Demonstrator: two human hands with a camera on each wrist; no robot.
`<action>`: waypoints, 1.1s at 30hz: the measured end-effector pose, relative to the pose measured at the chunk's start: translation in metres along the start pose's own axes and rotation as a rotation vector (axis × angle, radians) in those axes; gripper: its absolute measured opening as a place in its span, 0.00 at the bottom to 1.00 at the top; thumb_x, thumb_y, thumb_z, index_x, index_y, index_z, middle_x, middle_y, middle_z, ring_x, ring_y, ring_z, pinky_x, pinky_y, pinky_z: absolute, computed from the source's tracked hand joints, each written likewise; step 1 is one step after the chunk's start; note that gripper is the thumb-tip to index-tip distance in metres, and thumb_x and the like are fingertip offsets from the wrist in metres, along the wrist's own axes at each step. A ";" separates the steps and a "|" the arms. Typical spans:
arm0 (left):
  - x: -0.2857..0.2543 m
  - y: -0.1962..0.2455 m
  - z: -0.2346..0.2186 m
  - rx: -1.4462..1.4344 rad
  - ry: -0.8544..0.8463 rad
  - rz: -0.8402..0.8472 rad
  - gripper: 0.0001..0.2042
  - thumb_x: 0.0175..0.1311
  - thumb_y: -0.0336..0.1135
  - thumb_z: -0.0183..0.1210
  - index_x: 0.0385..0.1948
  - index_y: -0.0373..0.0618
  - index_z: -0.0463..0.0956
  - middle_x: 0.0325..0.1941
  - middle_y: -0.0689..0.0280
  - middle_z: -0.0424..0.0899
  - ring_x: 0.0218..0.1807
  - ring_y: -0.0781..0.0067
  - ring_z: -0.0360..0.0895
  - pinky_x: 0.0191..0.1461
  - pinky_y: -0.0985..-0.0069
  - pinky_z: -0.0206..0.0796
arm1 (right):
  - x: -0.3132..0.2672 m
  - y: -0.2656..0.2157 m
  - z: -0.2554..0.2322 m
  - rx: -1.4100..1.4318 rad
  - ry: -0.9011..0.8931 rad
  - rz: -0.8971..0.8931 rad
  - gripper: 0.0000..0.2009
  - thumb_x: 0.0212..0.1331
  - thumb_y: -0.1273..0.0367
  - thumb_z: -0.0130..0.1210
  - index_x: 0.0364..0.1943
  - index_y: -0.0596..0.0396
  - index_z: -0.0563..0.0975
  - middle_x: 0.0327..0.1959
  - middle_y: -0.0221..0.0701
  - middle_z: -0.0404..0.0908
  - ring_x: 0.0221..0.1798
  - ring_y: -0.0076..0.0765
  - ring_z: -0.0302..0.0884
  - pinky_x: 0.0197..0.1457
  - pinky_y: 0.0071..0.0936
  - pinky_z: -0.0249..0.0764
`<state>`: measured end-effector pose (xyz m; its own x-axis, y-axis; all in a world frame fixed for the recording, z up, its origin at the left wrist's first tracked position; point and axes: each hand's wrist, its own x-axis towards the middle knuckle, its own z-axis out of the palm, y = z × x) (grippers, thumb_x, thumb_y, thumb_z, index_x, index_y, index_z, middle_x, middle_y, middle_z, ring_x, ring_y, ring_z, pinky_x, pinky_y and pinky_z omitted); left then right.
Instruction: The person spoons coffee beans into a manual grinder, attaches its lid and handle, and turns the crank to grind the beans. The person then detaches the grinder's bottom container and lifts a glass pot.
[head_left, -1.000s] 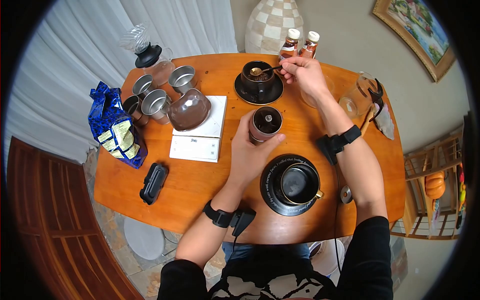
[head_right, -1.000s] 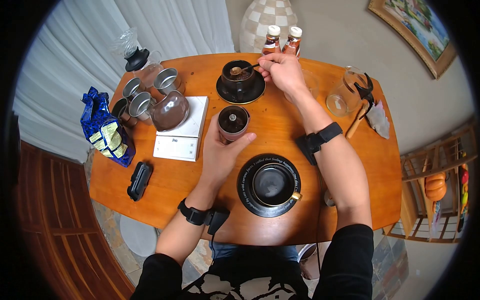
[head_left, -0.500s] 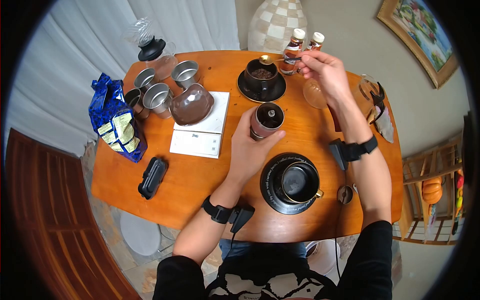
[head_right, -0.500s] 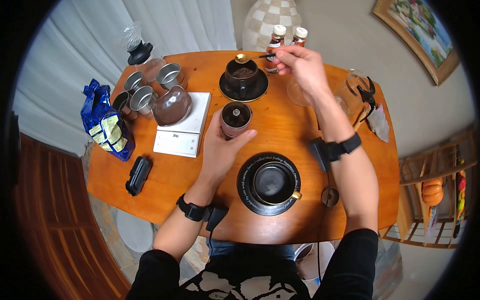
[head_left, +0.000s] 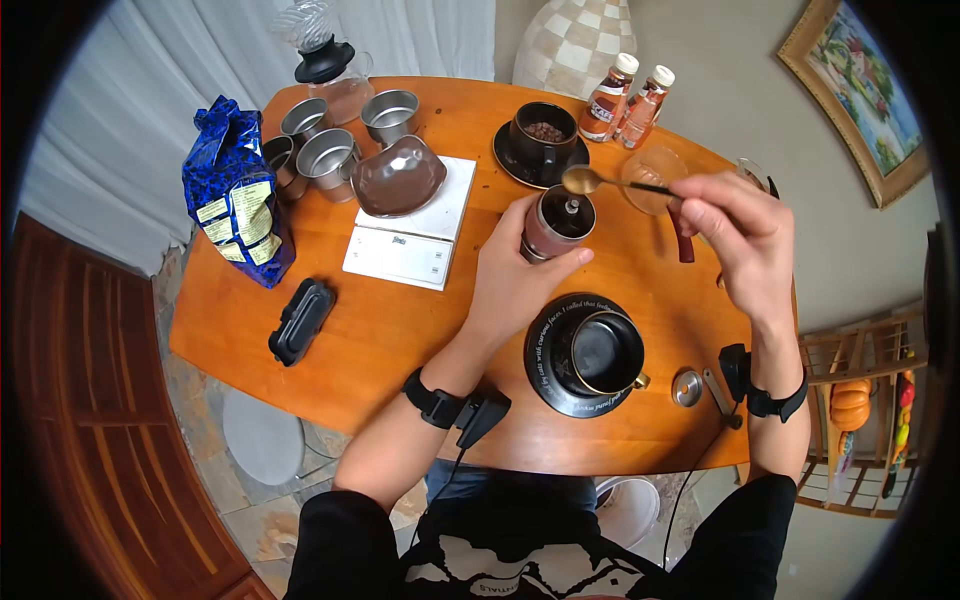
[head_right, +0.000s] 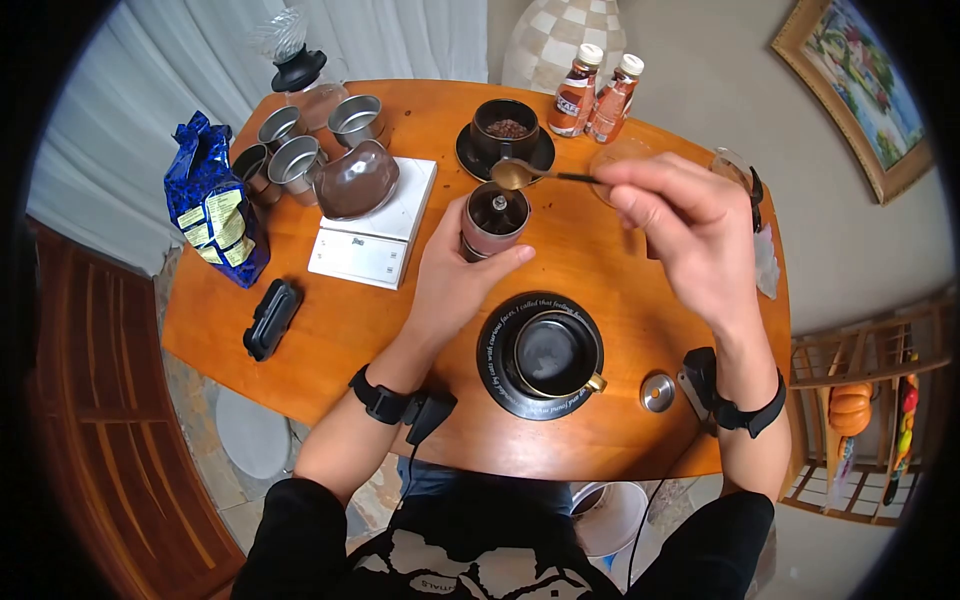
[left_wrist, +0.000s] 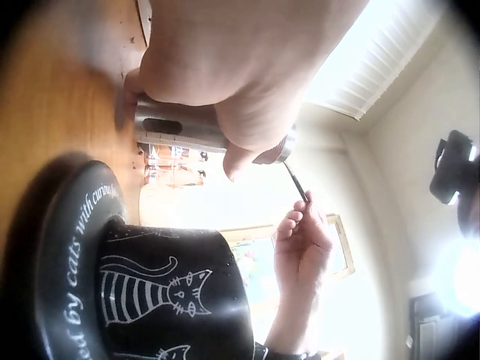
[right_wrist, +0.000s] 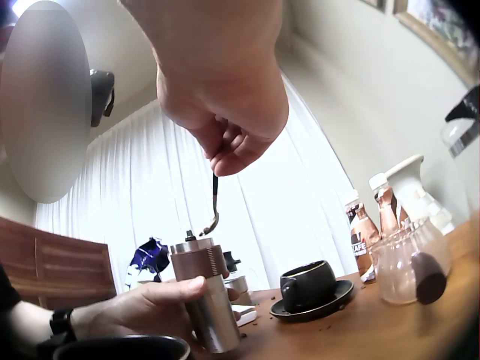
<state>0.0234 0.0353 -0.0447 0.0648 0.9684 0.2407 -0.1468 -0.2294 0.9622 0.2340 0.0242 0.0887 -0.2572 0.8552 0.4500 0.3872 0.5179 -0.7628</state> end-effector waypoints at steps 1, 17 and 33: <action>0.000 0.000 0.000 -0.015 0.005 0.002 0.28 0.54 0.29 0.73 0.57 0.38 0.73 0.52 0.62 0.82 0.54 0.74 0.79 0.59 0.74 0.71 | -0.002 0.002 -0.002 -0.122 -0.037 -0.109 0.08 0.66 0.76 0.58 0.45 0.62 0.84 0.31 0.29 0.84 0.28 0.18 0.77 0.24 0.16 0.69; -0.001 -0.005 0.003 -0.014 -0.039 -0.013 0.27 0.55 0.30 0.74 0.56 0.39 0.72 0.51 0.64 0.81 0.53 0.76 0.79 0.59 0.75 0.71 | 0.098 0.113 0.063 -0.042 0.175 0.305 0.11 0.63 0.71 0.58 0.44 0.63 0.85 0.29 0.33 0.87 0.28 0.24 0.83 0.33 0.24 0.80; -0.008 0.006 0.008 -0.036 -0.059 -0.010 0.26 0.56 0.25 0.73 0.56 0.39 0.72 0.52 0.65 0.82 0.52 0.77 0.80 0.56 0.77 0.74 | 0.035 0.057 0.017 -0.595 -0.033 0.224 0.16 0.58 0.62 0.64 0.47 0.54 0.82 0.37 0.40 0.88 0.46 0.52 0.84 0.53 0.44 0.78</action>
<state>0.0300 0.0253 -0.0402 0.1240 0.9630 0.2392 -0.1808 -0.2151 0.9597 0.2319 0.0833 0.0536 -0.1359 0.9480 0.2877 0.8580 0.2579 -0.4443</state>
